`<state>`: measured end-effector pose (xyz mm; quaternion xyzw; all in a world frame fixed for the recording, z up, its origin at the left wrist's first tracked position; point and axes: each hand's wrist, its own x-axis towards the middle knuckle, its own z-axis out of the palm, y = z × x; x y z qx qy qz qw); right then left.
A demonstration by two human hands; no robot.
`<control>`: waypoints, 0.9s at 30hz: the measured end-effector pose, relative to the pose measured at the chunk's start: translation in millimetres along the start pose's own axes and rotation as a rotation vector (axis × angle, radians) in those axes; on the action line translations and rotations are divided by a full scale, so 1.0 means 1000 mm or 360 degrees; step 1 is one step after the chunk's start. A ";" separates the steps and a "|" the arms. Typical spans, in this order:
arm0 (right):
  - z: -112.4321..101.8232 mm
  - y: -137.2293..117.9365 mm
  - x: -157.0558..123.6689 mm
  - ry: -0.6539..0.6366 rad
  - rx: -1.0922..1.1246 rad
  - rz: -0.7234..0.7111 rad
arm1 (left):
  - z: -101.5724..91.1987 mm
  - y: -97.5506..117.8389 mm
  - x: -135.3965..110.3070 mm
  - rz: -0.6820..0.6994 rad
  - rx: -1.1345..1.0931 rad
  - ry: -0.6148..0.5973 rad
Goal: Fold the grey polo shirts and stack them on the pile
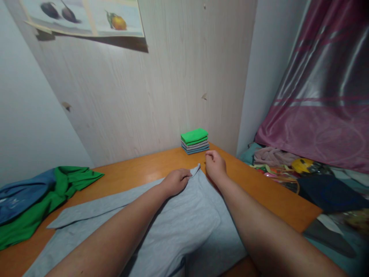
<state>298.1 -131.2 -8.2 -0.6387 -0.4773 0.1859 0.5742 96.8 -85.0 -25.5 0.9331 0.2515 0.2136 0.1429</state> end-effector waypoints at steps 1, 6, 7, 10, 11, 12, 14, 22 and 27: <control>0.000 -0.003 -0.002 0.0028 -0.0149 -0.0173 | 0.000 0.000 -0.002 0.0005 0.0030 -0.0017; 0.002 -0.012 -0.013 -0.0373 -0.1041 -0.0539 | -0.001 0.004 -0.012 0.0029 0.0139 -0.0119; 0.000 -0.013 -0.014 -0.0426 -0.1221 -0.0416 | -0.002 0.005 -0.014 0.0025 0.0160 -0.0143; -0.006 -0.019 -0.016 -0.0372 -0.1480 -0.0158 | -0.007 0.010 -0.024 -0.0027 0.0221 -0.0207; -0.008 -0.021 -0.017 -0.0323 -0.1484 -0.0179 | -0.009 0.012 -0.027 -0.0045 0.0231 -0.0222; -0.008 -0.023 -0.017 -0.0293 -0.1477 -0.0243 | -0.010 0.014 -0.030 -0.0059 0.0237 -0.0234; -0.005 -0.024 -0.019 -0.0317 -0.1405 -0.0486 | -0.011 0.018 -0.037 -0.0073 0.0243 -0.0248; 0.015 0.013 -0.021 -0.1022 -0.1650 -0.0522 | -0.026 0.023 -0.069 -0.0154 0.0259 -0.0164; 0.017 0.030 -0.016 -0.0996 -0.1736 -0.0487 | -0.055 0.005 -0.114 -0.0555 0.0435 -0.0055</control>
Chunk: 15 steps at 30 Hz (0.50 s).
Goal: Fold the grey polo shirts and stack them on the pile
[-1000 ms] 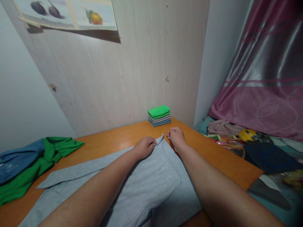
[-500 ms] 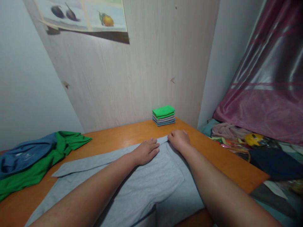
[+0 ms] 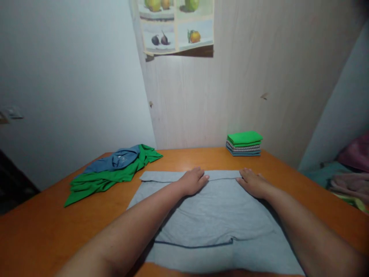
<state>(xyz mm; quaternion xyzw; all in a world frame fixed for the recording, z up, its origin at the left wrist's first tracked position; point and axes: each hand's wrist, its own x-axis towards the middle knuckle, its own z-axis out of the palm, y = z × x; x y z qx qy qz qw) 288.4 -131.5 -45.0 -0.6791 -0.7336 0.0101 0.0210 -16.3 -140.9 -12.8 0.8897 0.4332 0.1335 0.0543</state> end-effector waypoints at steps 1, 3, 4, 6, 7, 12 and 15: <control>0.001 0.001 0.000 0.0000 -0.0007 0.0004 | -0.003 -0.010 -0.010 -0.0125 0.0053 0.0014; 0.003 0.002 0.001 -0.0006 -0.0013 0.0016 | -0.010 -0.031 -0.033 -0.0364 0.0171 0.0015; 0.004 0.002 0.001 -0.0008 -0.0012 0.0022 | -0.013 -0.042 -0.046 -0.0463 0.0226 0.0003; 0.006 0.003 0.002 -0.0006 -0.0005 0.0029 | -0.019 -0.062 -0.071 -0.0598 0.0305 -0.0037; 0.007 0.004 0.003 -0.0003 -0.0005 0.0030 | -0.023 -0.071 -0.083 -0.0660 0.0331 -0.0054; 0.010 0.005 0.004 0.0019 -0.0036 0.0040 | -0.044 -0.101 -0.120 -0.1088 0.0400 -0.0119; 0.010 0.004 0.004 0.0033 -0.0024 0.0054 | -0.049 -0.105 -0.125 -0.1199 0.0458 -0.0040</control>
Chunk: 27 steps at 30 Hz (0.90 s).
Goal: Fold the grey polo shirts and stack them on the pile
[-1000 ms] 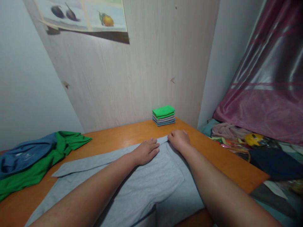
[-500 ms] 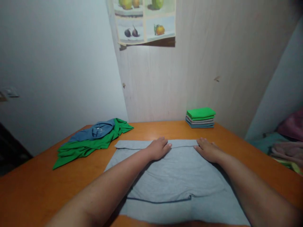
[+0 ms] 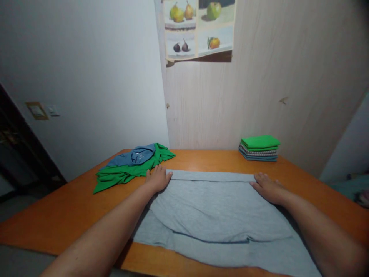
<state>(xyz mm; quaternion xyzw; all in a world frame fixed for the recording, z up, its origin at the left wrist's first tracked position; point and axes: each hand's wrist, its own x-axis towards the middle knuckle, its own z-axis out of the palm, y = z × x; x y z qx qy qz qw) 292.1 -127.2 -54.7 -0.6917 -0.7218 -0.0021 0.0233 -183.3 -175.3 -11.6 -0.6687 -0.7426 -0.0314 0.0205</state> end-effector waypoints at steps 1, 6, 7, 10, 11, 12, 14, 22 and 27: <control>0.000 0.000 0.000 0.0003 0.0006 0.0000 | 0.000 0.000 -0.001 0.0034 0.0014 0.0045; -0.003 0.001 -0.003 -0.0021 0.0009 0.0002 | 0.010 0.001 -0.006 0.0198 0.0025 -0.0015; -0.004 0.002 -0.003 -0.0030 0.0008 0.0002 | 0.012 0.000 -0.007 0.0189 0.0015 -0.0040; -0.006 0.001 -0.006 -0.0048 0.0017 -0.0007 | 0.012 -0.001 -0.006 0.0183 -0.0006 -0.0089; -0.007 0.001 -0.006 -0.0049 0.0022 -0.0008 | 0.011 -0.001 -0.006 0.0183 -0.0010 -0.0101; -0.007 0.000 -0.007 -0.0050 0.0024 -0.0008 | 0.009 -0.001 -0.005 0.0186 -0.0013 -0.0109; -0.009 -0.002 -0.008 -0.0056 0.0017 0.0000 | 0.005 0.001 -0.006 0.0207 -0.0014 -0.0095; -0.034 -0.012 -0.018 -0.0044 -0.0054 -0.0023 | 0.001 0.000 -0.025 0.0361 -0.0047 0.0048; -0.022 -0.019 -0.039 -0.0006 0.0034 -0.0077 | 0.012 -0.007 -0.034 0.0316 -0.0114 -0.0053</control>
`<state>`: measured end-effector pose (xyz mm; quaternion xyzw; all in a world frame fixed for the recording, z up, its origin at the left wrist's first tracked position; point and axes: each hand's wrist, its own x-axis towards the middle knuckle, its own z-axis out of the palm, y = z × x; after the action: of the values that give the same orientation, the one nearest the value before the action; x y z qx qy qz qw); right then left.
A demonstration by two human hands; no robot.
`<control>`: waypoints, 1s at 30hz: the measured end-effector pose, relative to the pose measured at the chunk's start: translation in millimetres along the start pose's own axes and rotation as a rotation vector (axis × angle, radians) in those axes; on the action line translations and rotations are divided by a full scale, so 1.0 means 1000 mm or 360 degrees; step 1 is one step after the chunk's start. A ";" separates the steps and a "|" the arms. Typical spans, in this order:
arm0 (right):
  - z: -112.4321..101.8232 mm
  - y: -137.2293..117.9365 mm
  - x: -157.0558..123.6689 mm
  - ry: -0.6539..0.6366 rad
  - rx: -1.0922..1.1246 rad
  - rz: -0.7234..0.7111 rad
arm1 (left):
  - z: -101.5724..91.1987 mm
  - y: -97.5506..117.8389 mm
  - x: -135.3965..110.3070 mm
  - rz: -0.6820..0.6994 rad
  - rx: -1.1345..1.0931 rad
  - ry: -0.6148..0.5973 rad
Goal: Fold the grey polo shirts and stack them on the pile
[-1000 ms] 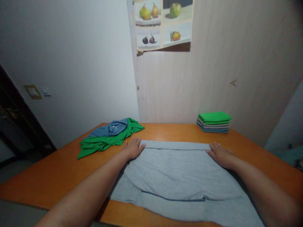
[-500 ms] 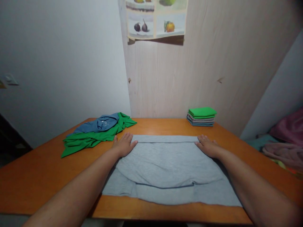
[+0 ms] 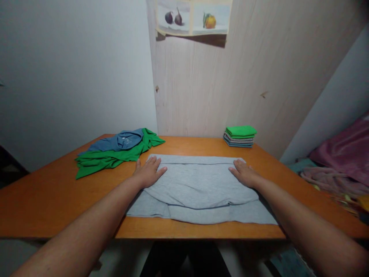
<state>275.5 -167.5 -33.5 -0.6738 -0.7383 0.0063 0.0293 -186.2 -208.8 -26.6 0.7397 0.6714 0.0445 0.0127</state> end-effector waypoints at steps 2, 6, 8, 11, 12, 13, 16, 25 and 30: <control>0.005 -0.001 -0.006 -0.0017 0.0016 0.0002 | -0.001 0.000 -0.001 0.0001 0.0001 -0.0011; -0.001 0.003 -0.014 0.0011 0.0035 0.0007 | -0.010 0.003 -0.011 0.0067 0.0024 0.0030; -0.005 0.007 -0.022 0.0061 0.0067 -0.0022 | -0.014 0.004 -0.022 0.0127 0.0016 0.0054; -0.003 0.010 -0.040 0.0104 0.0104 -0.0041 | -0.014 0.003 -0.040 0.0208 0.0003 0.0009; -0.001 0.010 -0.046 0.0092 0.0105 -0.0038 | -0.013 0.002 -0.045 0.0220 -0.0001 -0.0022; 0.002 0.009 -0.052 0.0071 0.0107 -0.0033 | -0.012 0.001 -0.049 0.0218 -0.0005 -0.0054; 0.005 0.005 -0.063 0.0019 0.0143 -0.0031 | -0.010 -0.001 -0.054 0.0171 -0.0007 -0.0111; -0.022 0.028 -0.104 0.0215 0.0468 -0.0116 | -0.021 -0.019 -0.070 0.0420 -0.0215 0.0052; -0.039 0.039 -0.159 0.0199 0.0547 -0.0205 | -0.038 -0.020 -0.111 0.0509 -0.0529 0.0053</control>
<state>331.1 -323.0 -1.9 -0.6093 -0.7647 0.0885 0.1900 -219.8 -319.0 4.7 0.8236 0.5292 0.1680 0.1161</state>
